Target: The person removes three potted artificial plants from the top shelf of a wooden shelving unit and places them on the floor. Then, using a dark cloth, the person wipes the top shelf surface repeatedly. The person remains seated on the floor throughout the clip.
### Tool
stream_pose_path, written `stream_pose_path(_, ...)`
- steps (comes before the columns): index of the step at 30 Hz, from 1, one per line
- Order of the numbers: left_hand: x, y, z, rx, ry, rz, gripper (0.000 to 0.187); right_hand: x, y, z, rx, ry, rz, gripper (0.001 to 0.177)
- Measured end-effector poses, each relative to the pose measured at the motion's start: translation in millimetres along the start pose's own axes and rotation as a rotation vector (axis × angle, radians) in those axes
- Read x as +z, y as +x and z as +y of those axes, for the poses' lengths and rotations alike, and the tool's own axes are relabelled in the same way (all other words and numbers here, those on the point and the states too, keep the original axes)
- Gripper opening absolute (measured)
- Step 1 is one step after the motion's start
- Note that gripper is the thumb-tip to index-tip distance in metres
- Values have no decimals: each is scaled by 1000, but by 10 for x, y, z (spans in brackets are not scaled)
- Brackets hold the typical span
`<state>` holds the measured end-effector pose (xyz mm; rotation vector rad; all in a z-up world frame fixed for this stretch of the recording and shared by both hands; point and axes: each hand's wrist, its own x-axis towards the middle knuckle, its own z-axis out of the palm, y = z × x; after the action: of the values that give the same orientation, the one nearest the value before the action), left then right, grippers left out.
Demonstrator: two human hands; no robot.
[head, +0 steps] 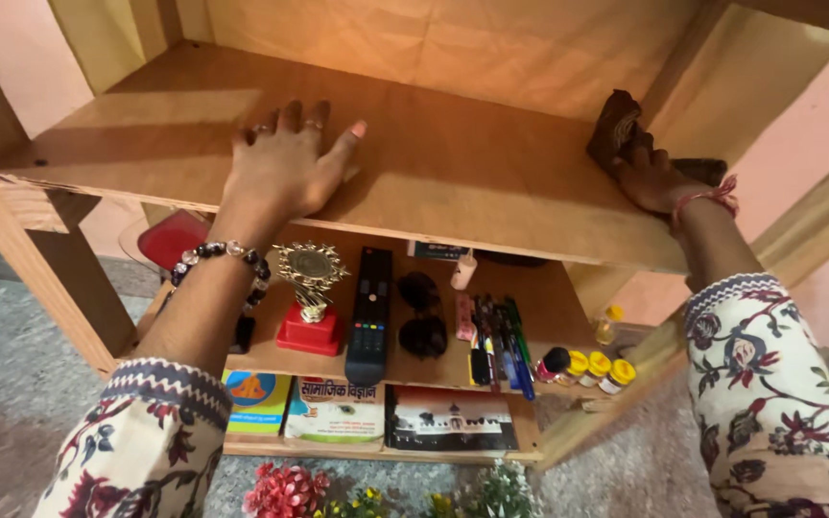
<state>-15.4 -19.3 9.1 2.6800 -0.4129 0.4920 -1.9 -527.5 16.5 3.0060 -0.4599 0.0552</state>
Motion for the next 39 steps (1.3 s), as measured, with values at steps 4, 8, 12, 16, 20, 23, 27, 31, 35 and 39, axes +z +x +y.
stream_pose_path(4, -13, -57, 31, -40, -56, 18, 83, 72, -112, -101, 109, 193, 169, 78)
stream_pose_path(8, -57, -67, 46, -50, -68, 11, 83, -98, -324, -768, -178, 230, 214, 68)
stream_pose_path(12, -46, -70, 49, -70, -63, 12, 84, -279, -613, -1766, -164, 148, 61, 66)
stream_pose_path(16, -24, -49, 27, -74, -87, 59, 87, -326, -911, -2681, -343, 320, 23, 75)
stream_pose_path(20, -6, -71, 0, -24, -144, 196, 86, -257, -1028, -3215, -558, 380, 82, 71)
stream_pose_path(23, -30, -114, 22, 14, -163, 247, 86, -130, -1004, -3301, -855, 500, 202, 68)
stream_pose_path(27, -130, -214, 79, 47, -184, 239, 79, -10, -973, -3213, -1100, 625, 295, 63)
stream_pose_path(31, -244, -268, 115, -29, -249, 52, 81, -89, -1092, -3060, -1066, 820, 214, 47)
stream_pose_path(35, -238, -237, 95, 43, -207, 19, 67, -274, -1255, -2717, -935, 1029, -40, 48)
stream_pose_path(39, -120, -190, 29, 201, -228, 92, 49, -346, -1226, -2096, -854, 923, 26, 66)
